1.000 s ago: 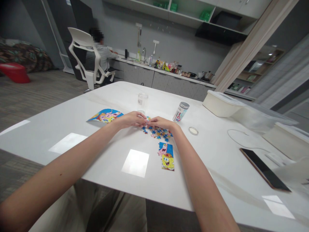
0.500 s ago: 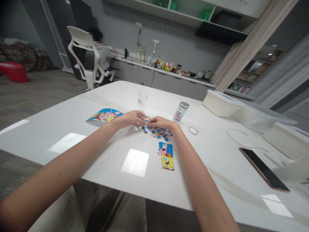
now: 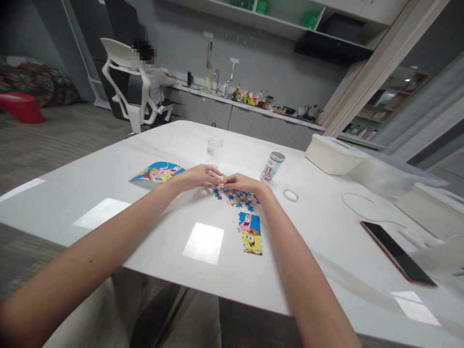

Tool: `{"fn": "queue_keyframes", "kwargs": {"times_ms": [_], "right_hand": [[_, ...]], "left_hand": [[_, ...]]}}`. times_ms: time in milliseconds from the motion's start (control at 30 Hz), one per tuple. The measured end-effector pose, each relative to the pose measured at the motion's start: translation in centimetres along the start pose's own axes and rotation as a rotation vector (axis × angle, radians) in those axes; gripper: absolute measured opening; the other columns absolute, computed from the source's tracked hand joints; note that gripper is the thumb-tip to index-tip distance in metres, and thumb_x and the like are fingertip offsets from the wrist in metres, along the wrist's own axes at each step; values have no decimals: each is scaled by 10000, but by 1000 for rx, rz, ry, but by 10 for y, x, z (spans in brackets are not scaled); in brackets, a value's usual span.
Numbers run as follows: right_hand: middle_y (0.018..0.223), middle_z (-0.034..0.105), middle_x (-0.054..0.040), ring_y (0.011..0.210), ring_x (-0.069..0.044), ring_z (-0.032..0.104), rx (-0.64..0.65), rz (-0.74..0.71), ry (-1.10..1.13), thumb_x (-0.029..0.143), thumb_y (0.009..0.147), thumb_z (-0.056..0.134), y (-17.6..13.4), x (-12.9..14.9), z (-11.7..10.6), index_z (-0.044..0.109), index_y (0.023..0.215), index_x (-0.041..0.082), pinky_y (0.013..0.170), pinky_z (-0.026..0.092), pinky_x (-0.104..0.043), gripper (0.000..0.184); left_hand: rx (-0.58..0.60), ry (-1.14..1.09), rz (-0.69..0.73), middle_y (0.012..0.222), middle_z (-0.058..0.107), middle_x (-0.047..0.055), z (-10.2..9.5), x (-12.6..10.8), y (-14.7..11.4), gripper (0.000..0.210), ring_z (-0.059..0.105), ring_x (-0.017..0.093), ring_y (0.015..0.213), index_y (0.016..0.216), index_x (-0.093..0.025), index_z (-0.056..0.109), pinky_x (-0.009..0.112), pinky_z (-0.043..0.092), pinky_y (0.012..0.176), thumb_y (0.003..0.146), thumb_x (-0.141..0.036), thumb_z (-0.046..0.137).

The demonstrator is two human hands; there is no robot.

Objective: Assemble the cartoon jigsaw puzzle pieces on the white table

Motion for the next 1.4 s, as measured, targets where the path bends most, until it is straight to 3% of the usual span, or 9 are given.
{"fn": "queue_keyframes", "kwargs": {"times_ms": [233,367,633,733,900,1000,1133,1267,1400], "right_hand": [[683,578,10,625,-107,441,11,16,-14,483,743,657,1,-2,-1,687,852,118,605,327,-258,382],[726,625,-4,660,-117,489,6,5,16,458,748,666,2,-4,-1,701,879,124,632,362,-256,361],[866,705,-33,775,-143,585,10,-49,16,399,772,667,7,-11,-2,716,916,126,748,431,-262,313],[840,701,-22,740,-132,575,-4,-50,3,402,785,659,6,-13,-1,712,923,127,695,433,-245,312],[597,600,23,523,-90,469,-58,12,9,398,852,546,6,-12,2,678,792,125,519,364,-220,309],[553,588,15,506,-97,500,-81,78,70,370,882,485,7,-9,-2,649,734,129,527,391,-227,326],[671,656,-16,605,-104,576,-105,71,72,344,893,476,-2,1,-15,676,834,122,593,414,-222,305],[749,673,-38,649,-117,582,-224,109,-118,270,882,494,-27,4,-21,691,893,117,637,436,-233,250],[944,689,-82,795,-153,608,-552,242,-408,183,868,508,-57,-9,-8,685,969,125,732,455,-266,212]], "left_hand": [[-34,-51,-21,655,662,18,1,2,2,359,649,146,637,842,-120,584,318,525,744,563,-73,805],[-2,-43,-35,668,670,25,1,1,1,360,667,160,670,852,-132,557,335,532,785,586,-73,792],[28,31,-9,681,620,-25,0,-5,-5,345,635,114,613,882,-127,574,288,526,700,584,-39,722],[51,56,10,719,624,-15,0,-5,-4,335,629,110,630,896,-125,588,289,517,696,595,-65,720],[59,60,2,720,613,-11,-1,1,0,299,626,122,649,877,-123,609,324,522,734,607,-89,734],[61,32,0,739,616,-12,-3,4,2,311,635,126,670,869,-130,608,342,533,771,600,-94,760],[43,24,14,707,610,-23,-1,4,3,316,635,125,662,843,-139,590,335,545,752,591,-95,776],[-28,46,20,682,585,-33,5,2,2,275,611,104,615,828,-137,581,281,538,675,609,-50,722],[-128,101,35,684,521,-48,11,0,2,249,566,81,573,808,-133,569,245,522,613,616,8,641]]}}
Point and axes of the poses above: each hand's wrist, its own y-axis towards the middle knuckle, its own z-axis out of the palm, x = y × z, the point moved 1 cm from there along y, towards the middle knuckle
